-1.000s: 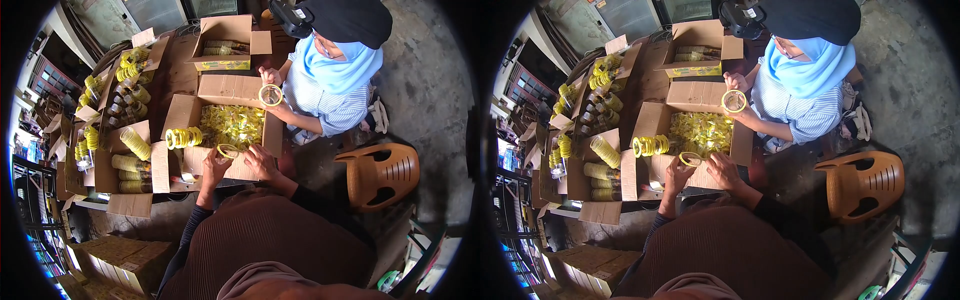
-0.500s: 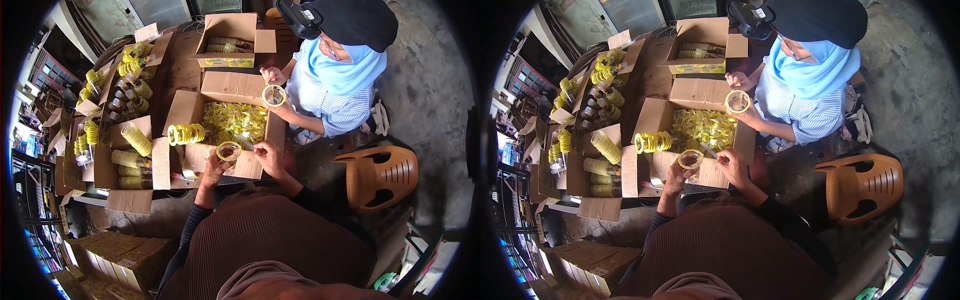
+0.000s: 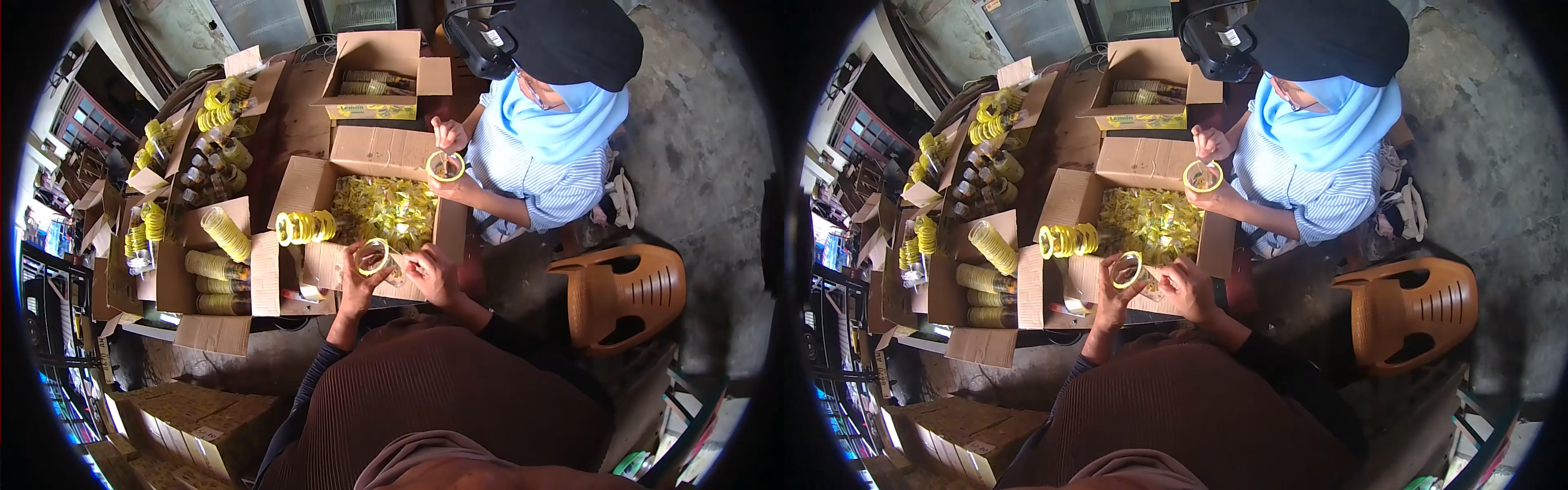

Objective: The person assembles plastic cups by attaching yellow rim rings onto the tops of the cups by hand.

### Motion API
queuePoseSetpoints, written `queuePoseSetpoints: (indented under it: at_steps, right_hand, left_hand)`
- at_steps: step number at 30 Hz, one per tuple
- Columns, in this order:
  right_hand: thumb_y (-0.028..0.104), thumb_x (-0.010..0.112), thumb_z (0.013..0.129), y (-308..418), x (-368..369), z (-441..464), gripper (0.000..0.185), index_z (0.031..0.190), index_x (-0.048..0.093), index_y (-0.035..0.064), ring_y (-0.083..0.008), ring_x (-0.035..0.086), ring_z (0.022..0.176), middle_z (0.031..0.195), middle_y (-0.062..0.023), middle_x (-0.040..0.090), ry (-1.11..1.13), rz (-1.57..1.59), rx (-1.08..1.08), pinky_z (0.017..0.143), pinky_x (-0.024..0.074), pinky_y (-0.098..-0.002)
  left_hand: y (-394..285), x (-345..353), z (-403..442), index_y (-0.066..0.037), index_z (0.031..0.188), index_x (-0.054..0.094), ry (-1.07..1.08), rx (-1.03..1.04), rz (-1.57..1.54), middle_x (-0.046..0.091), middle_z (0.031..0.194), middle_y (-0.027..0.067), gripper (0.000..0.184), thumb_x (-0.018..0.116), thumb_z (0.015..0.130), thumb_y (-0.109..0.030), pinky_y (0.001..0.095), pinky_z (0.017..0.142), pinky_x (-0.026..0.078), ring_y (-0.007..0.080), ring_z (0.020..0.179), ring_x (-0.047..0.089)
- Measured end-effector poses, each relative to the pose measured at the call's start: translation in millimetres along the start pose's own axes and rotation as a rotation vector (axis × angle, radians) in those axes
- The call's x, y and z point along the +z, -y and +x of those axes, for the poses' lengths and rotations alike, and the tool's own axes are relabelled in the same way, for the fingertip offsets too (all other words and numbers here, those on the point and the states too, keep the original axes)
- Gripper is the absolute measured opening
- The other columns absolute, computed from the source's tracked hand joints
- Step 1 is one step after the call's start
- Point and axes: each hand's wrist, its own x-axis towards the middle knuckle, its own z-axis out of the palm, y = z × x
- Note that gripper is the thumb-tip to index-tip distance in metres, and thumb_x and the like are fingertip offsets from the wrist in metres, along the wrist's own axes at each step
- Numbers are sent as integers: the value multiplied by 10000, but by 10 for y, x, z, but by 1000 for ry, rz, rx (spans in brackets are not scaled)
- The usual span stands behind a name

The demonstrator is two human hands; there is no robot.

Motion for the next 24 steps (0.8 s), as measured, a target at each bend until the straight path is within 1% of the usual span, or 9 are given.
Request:
queuePoseSetpoints:
  at_steps: [3, 5, 10, 11, 18, 20, 21, 23, 24]
  right_hand:
    - [22, 709, 681, 51, -31, 21, 258, 917, 614, 68, -249, 563, 684, 749, -69, 510, 31, -81, -90, 583, 471, -366]
    - [28, 713, 681, 40, -13, 26, 263, 920, 607, 64, -249, 563, 701, 758, -69, 511, 44, -102, -128, 589, 472, -367]
    - [40, 716, 692, 19, 41, 17, 277, 941, 595, 47, -266, 558, 747, 805, -89, 511, 72, -127, -105, 637, 470, -381]
    - [40, 716, 692, 29, 41, 19, 277, 941, 595, 47, -266, 558, 747, 805, -89, 511, 71, -127, -105, 637, 470, -381]
    - [41, 701, 711, 26, 41, 66, 265, 947, 580, 32, -286, 556, 787, 827, -105, 505, 139, -96, -23, 661, 461, -399]
    - [44, 698, 715, 23, 25, 88, 260, 944, 578, 29, -290, 557, 798, 836, -109, 505, 163, -84, -3, 661, 461, -401]
    - [39, 695, 715, 16, 21, 102, 252, 938, 578, 29, -290, 558, 798, 841, -111, 508, 161, -113, -32, 665, 463, -401]
    - [34, 691, 716, -43, 33, 116, 243, 932, 578, 29, -290, 559, 797, 846, -113, 510, 159, -142, -58, 668, 465, -401]
    - [28, 690, 711, -127, 69, 107, 237, 922, 582, 33, -291, 567, 785, 840, -111, 520, 131, -187, -79, 661, 469, -401]
  left_hand:
    - [48, 23, -31, -17, 1250, 345, -34, 29, 56, 459, 1202, 129, 702, 795, 711, 6, 388, 979, 462, 216, 1138, 506]
    - [45, 46, -30, -17, 1241, 348, -42, 46, 60, 453, 1199, 125, 697, 795, 707, 15, 386, 978, 461, 215, 1131, 507]
    - [73, 112, -51, -27, 1220, 338, -75, 55, 31, 424, 1192, 116, 688, 786, 704, 46, 380, 973, 456, 199, 1128, 485]
    - [105, 101, -27, -25, 1212, 333, -79, 80, 75, 425, 1190, 115, 684, 784, 704, 50, 366, 966, 459, 197, 1130, 478]
    - [176, 87, 8, -21, 1210, 335, -117, 97, 115, 446, 1167, 113, 688, 785, 696, 58, 358, 989, 439, 200, 1097, 503]
    - [169, 85, 16, -28, 1212, 347, -94, 89, 109, 464, 1164, 106, 663, 773, 710, 50, 352, 982, 440, 198, 1083, 517]
    - [182, 60, 18, -28, 1212, 347, -92, 88, 109, 464, 1164, 106, 663, 773, 710, 50, 352, 982, 440, 198, 1083, 517]
    - [173, 18, 24, -40, 1213, 373, -60, -63, 20, 484, 1155, 94, 617, 752, 732, 41, 335, 959, 452, 197, 1089, 520]
    - [149, 31, 11, -40, 1213, 373, -59, -65, 19, 484, 1155, 94, 617, 752, 732, 41, 335, 959, 452, 197, 1089, 520]
